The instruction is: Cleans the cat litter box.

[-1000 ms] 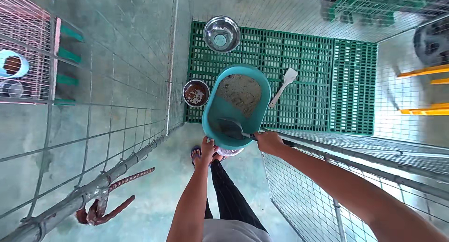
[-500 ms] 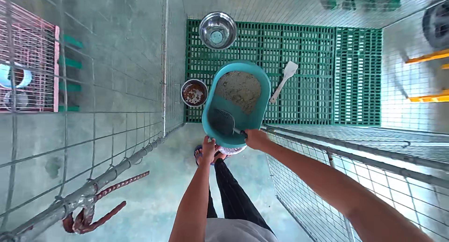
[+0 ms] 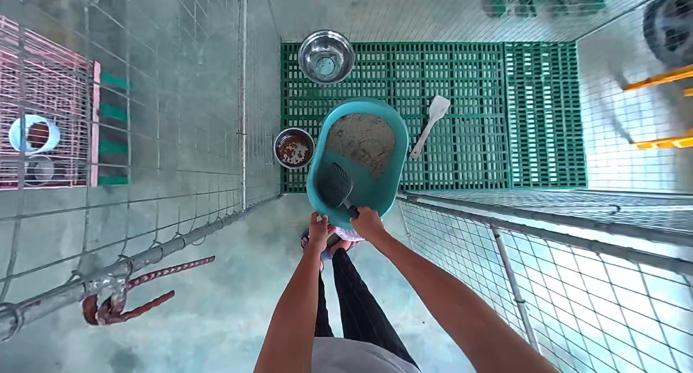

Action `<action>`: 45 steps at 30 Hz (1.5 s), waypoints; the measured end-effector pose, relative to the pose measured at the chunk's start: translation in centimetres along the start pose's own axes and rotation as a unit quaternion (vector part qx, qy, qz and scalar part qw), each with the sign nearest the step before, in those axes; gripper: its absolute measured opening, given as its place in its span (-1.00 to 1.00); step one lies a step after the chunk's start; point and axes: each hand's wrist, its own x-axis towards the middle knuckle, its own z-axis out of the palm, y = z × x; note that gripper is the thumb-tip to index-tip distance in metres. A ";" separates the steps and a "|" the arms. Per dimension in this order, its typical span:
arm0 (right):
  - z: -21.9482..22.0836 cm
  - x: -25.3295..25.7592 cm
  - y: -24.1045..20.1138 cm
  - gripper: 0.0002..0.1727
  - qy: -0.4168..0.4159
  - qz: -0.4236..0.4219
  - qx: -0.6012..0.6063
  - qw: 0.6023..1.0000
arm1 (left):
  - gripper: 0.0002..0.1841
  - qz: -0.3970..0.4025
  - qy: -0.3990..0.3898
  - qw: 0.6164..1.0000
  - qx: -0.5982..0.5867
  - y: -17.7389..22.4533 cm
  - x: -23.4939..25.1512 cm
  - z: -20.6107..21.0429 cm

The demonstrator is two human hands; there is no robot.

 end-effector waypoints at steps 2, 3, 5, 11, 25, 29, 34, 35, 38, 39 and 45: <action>0.5 -0.4 -0.6 -0.56 0.000 0.008 0.007 1.000 | -0.53 -0.001 0.003 1.000 0.003 0.1 -0.1 0.2; 0.7 -0.5 -1.0 -0.54 0.003 0.010 0.008 1.000 | -0.54 -0.001 0.003 1.000 0.005 0.1 -0.1 0.3; 1.3 -0.4 -1.3 -0.53 0.010 0.013 0.028 0.999 | -0.53 -0.003 0.007 1.000 0.010 0.1 -0.3 0.3; 0.9 0.8 -0.6 -0.46 0.024 0.001 0.013 1.000 | -0.52 -0.004 0.013 1.000 0.028 0.5 -0.7 0.3; 0.1 1.9 4.4 -0.61 0.019 0.002 0.177 0.984 | -0.46 -0.038 -0.078 0.991 0.102 -1.6 -2.6 2.0; 0.6 -0.6 6.3 -0.62 0.053 0.040 0.374 0.925 | -0.46 -0.054 -0.106 0.982 0.150 -1.3 -2.6 2.5; 1.2 -0.9 9.6 -0.66 0.074 0.097 0.372 0.920 | -0.44 -0.022 -0.069 0.994 0.088 -1.0 -1.4 2.8; 1.2 -0.4 9.8 -0.67 0.078 0.101 0.367 0.921 | -0.46 -0.021 -0.069 0.993 0.093 -1.1 -1.4 2.7; -0.5 0.4 8.6 -0.62 0.083 0.107 0.347 0.928 | -0.46 -0.019 -0.065 0.990 0.127 -1.2 -1.1 2.6; -1.6 0.7 7.6 -0.59 0.086 0.105 0.338 0.931 | -0.45 -0.018 -0.069 0.986 0.150 -1.3 -0.9 2.4; -7.3 6.3 1.4 -0.58 0.149 0.076 0.314 0.935 | -0.47 -0.018 -0.090 0.972 0.215 -1.3 -0.7 1.8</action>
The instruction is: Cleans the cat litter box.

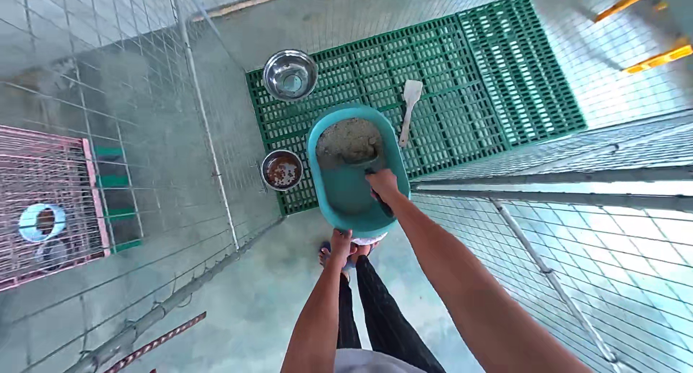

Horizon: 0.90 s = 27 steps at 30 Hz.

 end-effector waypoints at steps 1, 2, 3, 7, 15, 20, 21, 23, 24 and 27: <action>0.4 1.1 0.4 -0.57 0.006 -0.014 -0.006 1.000 | -0.47 0.002 -0.001 1.000 -0.001 0.0 0.0 0.0; 0.7 1.9 1.2 -0.55 0.009 -0.029 -0.013 0.999 | -0.47 0.004 -0.004 1.000 -0.012 0.1 0.0 -0.1; 0.9 2.4 2.2 -0.55 0.012 -0.039 -0.011 0.999 | -0.48 0.010 -0.008 1.000 -0.026 0.0 0.1 -0.1; 0.3 0.3 7.2 -0.59 0.011 -0.052 0.020 0.998 | -0.53 0.019 0.009 1.000 0.015 -0.1 -0.1 -0.4; -1.6 -5.7 14.2 -0.60 0.042 -0.081 0.036 0.995 | -0.59 0.064 0.031 0.997 0.041 1.8 -5.1 -4.6; -1.2 -7.7 14.9 -0.60 0.051 -0.107 0.095 0.988 | -0.59 0.111 0.066 0.991 0.045 2.5 -9.7 -8.9; -0.9 -8.3 14.8 -0.61 0.054 -0.105 0.100 0.988 | -0.58 0.119 0.075 0.989 0.055 2.5 -10.7 -9.9; -0.5 -9.4 14.8 -0.60 0.049 -0.099 0.097 0.989 | -0.53 0.136 0.102 0.983 0.071 2.9 -13.1 -12.1; -0.4 -9.7 14.9 -0.59 0.052 -0.103 0.094 0.989 | -0.48 0.144 0.120 0.979 0.075 3.3 -14.2 -13.2; -0.4 -10.1 15.2 -0.57 0.067 -0.110 0.095 0.987 | -0.20 0.193 0.184 0.962 0.066 4.7 -16.9 -15.9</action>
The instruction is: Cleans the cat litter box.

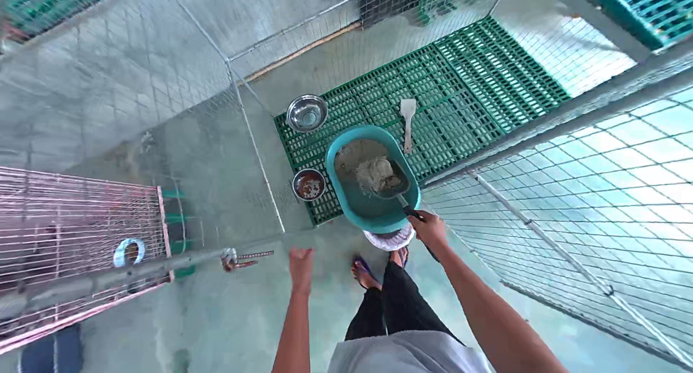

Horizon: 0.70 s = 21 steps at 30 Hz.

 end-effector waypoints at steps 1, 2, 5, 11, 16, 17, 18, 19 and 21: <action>0.1 -0.3 -0.1 -0.58 0.003 0.001 0.001 1.000 | -0.07 0.020 0.017 1.000 -0.011 0.7 -0.2 -0.8; 0.3 -0.6 -0.2 -0.58 0.002 0.001 0.002 1.000 | 0.03 0.038 0.028 0.999 -0.014 1.7 -0.3 -1.4; -0.3 -0.9 -0.5 -0.57 -0.011 0.001 0.003 1.000 | -0.07 0.071 0.036 0.997 0.006 4.6 0.4 -1.4; 0.1 -0.7 0.2 -0.56 -0.008 0.013 -0.016 1.000 | -0.49 0.109 0.115 0.982 0.103 4.5 2.7 -0.3; -0.1 -0.8 0.1 -0.57 -0.004 0.024 -0.038 0.999 | -0.52 0.082 0.125 0.971 0.188 4.8 3.6 -0.5; -0.3 -0.9 0.1 -0.56 -0.007 0.028 -0.049 0.998 | -0.53 0.081 0.125 0.971 0.185 5.0 3.6 -0.6; -0.4 -1.0 0.0 -0.56 -0.008 0.033 -0.059 0.998 | -0.53 0.079 0.122 0.971 0.187 5.1 3.5 -0.6; -0.4 -1.0 0.2 -0.56 -0.007 0.037 -0.067 0.997 | -0.52 0.075 0.116 0.972 0.191 5.3 3.5 -0.7; -0.4 -0.6 0.8 -0.57 -0.009 0.040 -0.074 0.996 | -0.51 0.068 0.099 0.972 0.204 5.4 3.4 -0.9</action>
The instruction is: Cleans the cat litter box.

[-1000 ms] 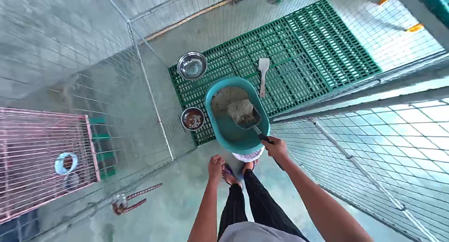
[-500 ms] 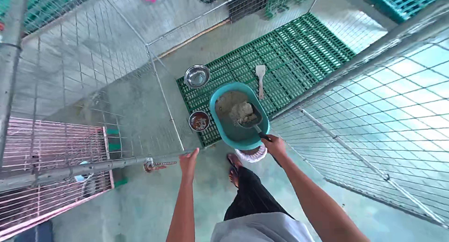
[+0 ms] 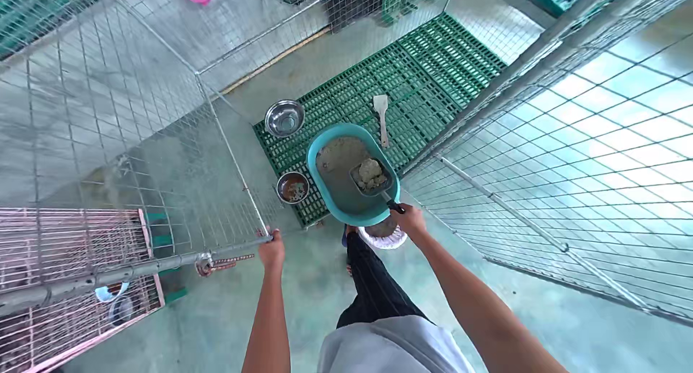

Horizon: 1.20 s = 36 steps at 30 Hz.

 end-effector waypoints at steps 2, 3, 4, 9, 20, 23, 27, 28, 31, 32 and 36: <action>-0.1 0.4 0.4 -0.57 -0.004 0.002 -0.017 1.000 | -0.50 -0.004 -0.009 1.000 0.015 0.1 0.1 -0.1; 0.1 0.3 0.3 -0.56 -0.008 0.002 -0.026 1.000 | -0.50 -0.005 -0.009 1.000 0.024 0.1 0.1 -0.3; 0.2 0.2 0.2 -0.56 -0.010 -0.001 -0.033 0.999 | -0.50 -0.008 -0.010 0.999 0.031 0.2 0.1 -0.3; 0.7 0.3 0.6 -0.56 -0.026 -0.007 -0.057 0.998 | -0.51 -0.007 -0.007 1.000 0.028 0.3 0.0 -0.2; -0.4 0.8 3.1 -0.55 -0.064 -0.043 -0.081 0.994 | -0.40 0.014 0.036 0.996 -0.078 -1.0 -0.3 1.2; -1.4 0.6 4.6 -0.54 -0.065 -0.057 -0.058 0.995 | -0.13 0.027 0.093 0.967 -0.235 -3.6 -2.4 4.2; -3.6 -1.1 8.5 -0.52 -0.058 -0.080 -0.052 0.994 | -0.23 -0.046 0.079 0.964 -0.249 -7.6 -7.6 9.2; -4.3 -1.8 9.9 -0.52 -0.051 -0.083 -0.050 0.994 | -0.27 -0.062 0.057 0.972 -0.219 -8.8 -8.8 10.5; -6.5 -4.6 13.8 -0.54 -0.037 -0.084 -0.049 0.995 | -0.42 -0.103 -0.005 0.988 -0.116 -12.0 -11.9 13.8; -7.0 -5.8 15.2 -0.54 -0.033 -0.082 -0.052 0.995 | -0.45 -0.116 -0.033 0.989 -0.083 -13.1 -12.9 14.6; -8.0 -8.3 19.8 -0.52 -0.032 -0.048 -0.081 0.995 | -0.57 -0.133 -0.116 0.984 -0.016 -16.1 -15.7 17.3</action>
